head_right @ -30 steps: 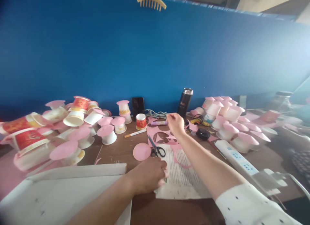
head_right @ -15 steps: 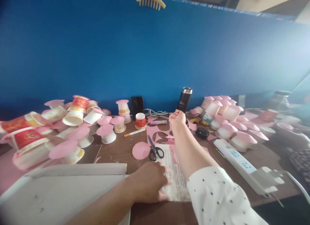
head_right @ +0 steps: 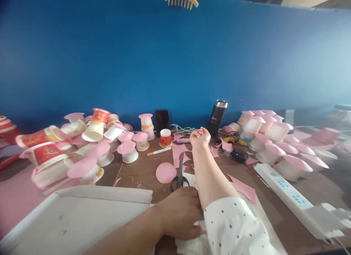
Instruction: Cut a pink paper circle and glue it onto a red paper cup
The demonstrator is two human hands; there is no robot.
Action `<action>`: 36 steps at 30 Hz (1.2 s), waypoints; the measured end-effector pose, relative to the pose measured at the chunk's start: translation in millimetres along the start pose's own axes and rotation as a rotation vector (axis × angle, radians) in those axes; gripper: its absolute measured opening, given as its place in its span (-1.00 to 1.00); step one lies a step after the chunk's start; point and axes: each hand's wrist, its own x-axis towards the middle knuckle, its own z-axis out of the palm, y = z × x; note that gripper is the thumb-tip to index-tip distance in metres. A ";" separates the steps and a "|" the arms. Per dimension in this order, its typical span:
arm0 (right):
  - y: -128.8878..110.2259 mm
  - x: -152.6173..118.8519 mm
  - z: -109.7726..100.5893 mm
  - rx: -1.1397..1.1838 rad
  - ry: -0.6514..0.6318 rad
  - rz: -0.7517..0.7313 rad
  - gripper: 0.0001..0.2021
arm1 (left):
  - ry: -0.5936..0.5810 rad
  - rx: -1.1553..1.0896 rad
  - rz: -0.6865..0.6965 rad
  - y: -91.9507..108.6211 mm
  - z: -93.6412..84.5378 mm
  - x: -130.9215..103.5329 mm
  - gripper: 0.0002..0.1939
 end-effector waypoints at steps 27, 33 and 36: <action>26.6 -3.4 -16.0 -2.226 -0.311 -0.332 -0.66 | -0.031 0.012 -0.160 -14.4 -7.6 -4.7 -0.67; 4.3 -8.3 -7.2 -2.172 -0.254 -0.395 -0.87 | -0.058 0.036 -0.182 -13.9 -6.5 -4.5 -0.64; -12.5 -16.1 -1.7 -2.052 -0.193 -0.455 -0.88 | -0.056 0.040 -0.188 -13.7 -6.0 -4.7 -0.62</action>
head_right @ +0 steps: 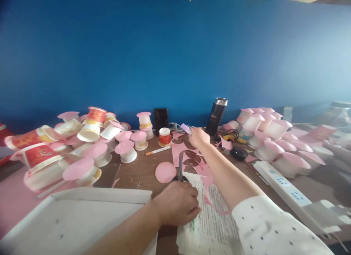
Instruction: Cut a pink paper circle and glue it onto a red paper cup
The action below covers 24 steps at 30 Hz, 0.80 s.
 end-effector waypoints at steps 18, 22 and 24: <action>-38.6 -130.2 16.3 1.222 -0.001 0.056 -0.66 | 0.711 -0.089 -0.382 -46.3 -31.5 -24.5 -0.60; -35.1 -129.9 17.2 1.137 -0.057 0.003 -0.67 | 0.954 -0.180 -0.676 -80.6 -39.5 -37.4 -0.73; -36.2 -131.0 19.8 1.134 -0.086 -0.028 -0.69 | 0.974 -0.295 -0.709 -92.5 -38.3 -39.7 -0.71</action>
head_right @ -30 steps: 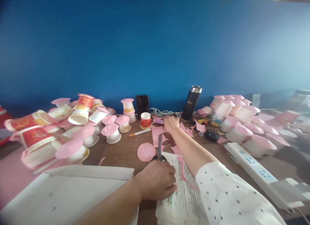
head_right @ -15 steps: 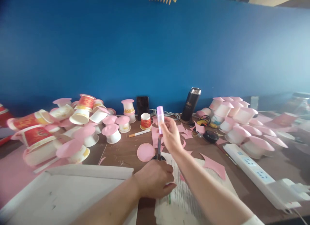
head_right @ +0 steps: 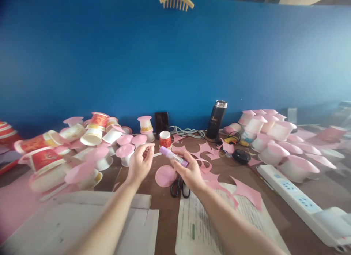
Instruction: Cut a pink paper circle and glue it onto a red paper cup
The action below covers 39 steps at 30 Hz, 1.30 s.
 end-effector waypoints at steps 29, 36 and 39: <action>19.9 9.5 9.0 0.502 0.133 0.238 -0.68 | -0.697 -0.203 -0.253 13.1 4.9 -0.9 -0.54; 14.1 9.3 20.4 0.599 0.172 0.208 -0.66 | -0.648 -0.096 -0.243 19.0 1.9 2.6 -0.52; 13.4 9.9 22.7 0.628 0.178 0.199 -0.67 | -0.645 -0.103 -0.275 21.3 1.0 3.1 -0.53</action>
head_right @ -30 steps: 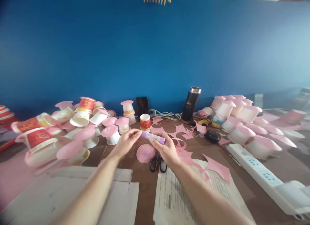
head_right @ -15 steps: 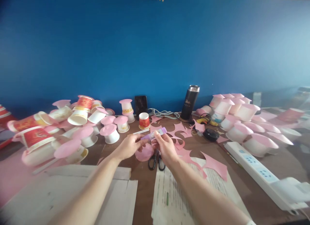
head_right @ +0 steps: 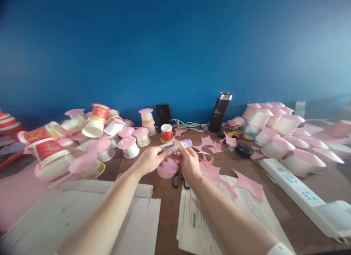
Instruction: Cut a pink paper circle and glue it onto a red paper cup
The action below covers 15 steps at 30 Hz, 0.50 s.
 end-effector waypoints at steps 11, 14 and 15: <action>-2.7 5.4 1.9 0.028 0.031 0.014 -0.70 | 0.006 -0.050 -0.072 4.5 3.2 1.2 -0.54; -2.0 6.7 3.4 0.014 0.037 0.014 -0.70 | 0.007 -0.069 -0.074 5.1 5.0 1.8 -0.55; -2.8 8.6 2.6 0.007 0.033 0.018 -0.70 | 0.006 -0.078 -0.075 4.2 4.7 2.0 -0.55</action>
